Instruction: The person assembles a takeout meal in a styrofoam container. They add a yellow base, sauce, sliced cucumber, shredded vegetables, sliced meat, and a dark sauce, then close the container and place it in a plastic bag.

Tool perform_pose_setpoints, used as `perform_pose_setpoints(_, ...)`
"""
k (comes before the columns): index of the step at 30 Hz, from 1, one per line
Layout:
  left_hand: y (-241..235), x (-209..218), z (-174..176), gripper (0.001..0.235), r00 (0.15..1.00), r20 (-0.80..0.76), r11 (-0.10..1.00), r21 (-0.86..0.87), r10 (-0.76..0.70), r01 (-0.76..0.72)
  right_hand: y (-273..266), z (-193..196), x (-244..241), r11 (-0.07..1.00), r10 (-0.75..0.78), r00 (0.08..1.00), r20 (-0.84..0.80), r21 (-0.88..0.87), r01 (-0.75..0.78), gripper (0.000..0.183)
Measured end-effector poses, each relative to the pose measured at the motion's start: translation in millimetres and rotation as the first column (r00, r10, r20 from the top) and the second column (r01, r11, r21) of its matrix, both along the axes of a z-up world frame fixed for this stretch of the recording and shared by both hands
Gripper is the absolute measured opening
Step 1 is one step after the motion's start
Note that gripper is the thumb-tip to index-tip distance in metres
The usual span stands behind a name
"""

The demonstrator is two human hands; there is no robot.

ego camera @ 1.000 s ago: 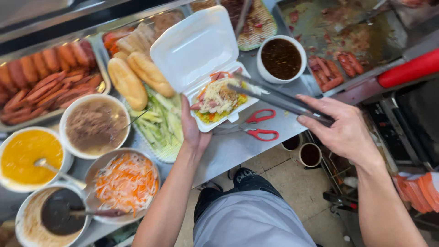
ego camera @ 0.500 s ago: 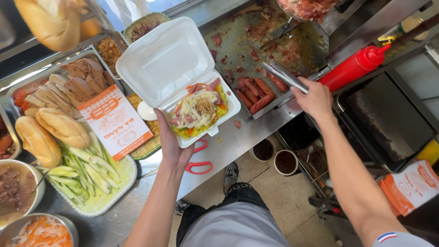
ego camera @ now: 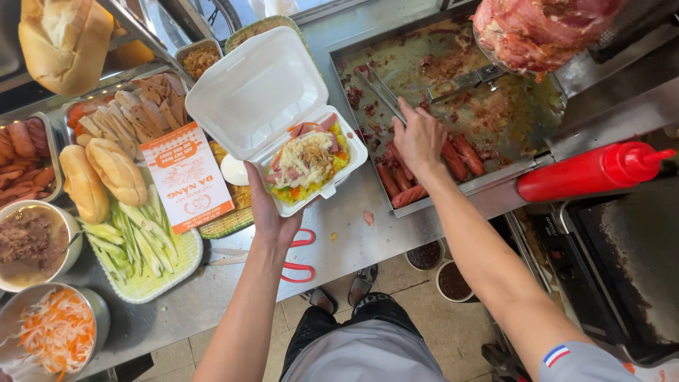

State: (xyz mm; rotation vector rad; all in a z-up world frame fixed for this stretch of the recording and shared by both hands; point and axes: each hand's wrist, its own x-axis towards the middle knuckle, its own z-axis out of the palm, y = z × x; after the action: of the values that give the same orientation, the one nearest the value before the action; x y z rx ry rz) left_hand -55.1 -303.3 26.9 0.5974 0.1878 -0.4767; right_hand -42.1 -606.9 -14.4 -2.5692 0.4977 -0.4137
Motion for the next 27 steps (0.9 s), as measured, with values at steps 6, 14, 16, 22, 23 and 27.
perform_pose_setpoints(6, -7, 19, -19, 0.082, 0.999, -0.032, 0.999, 0.041, -0.020, 0.021, -12, 102, -58, 0.967, 0.116, 0.988, 0.106, 0.214, -0.137, 0.039)
perform_pose_setpoints(14, -17, 21, -25, 0.081, 0.993, -0.044, 0.994, -0.029, -0.106, 0.104, 8, 165, -122, 0.875, 0.423, 0.905, 0.048, 0.235, -0.422, 0.046)
perform_pose_setpoints(16, -13, 21, -23, 0.082, 0.997, -0.021, 0.995, -0.069, -0.080, 0.078, 5, 158, -120, 0.883, 0.404, 0.915, 0.009, 0.257, -0.393, 0.051)
perform_pose_setpoints(22, 4, 16, -16, 0.080, 0.997, -0.030, 0.998, 0.008, -0.070, 0.070, -19, 89, -45, 0.976, 0.110, 0.991, -0.079, 0.198, -0.093, 0.047)
perform_pose_setpoints(23, 4, 15, -15, 0.081, 0.997, -0.044, 0.997, 0.020, -0.069, 0.069, -18, 71, -33, 0.986, 0.110, 0.990, -0.091, 0.134, -0.098, 0.047)
perform_pose_setpoints(27, 0, 7, -17, 0.076, 1.000, 0.030, 1.000, -0.021, 0.001, -0.001, -16, 20, -17, 0.979, 0.198, 0.979, -0.039, -0.034, -0.199, 0.042)
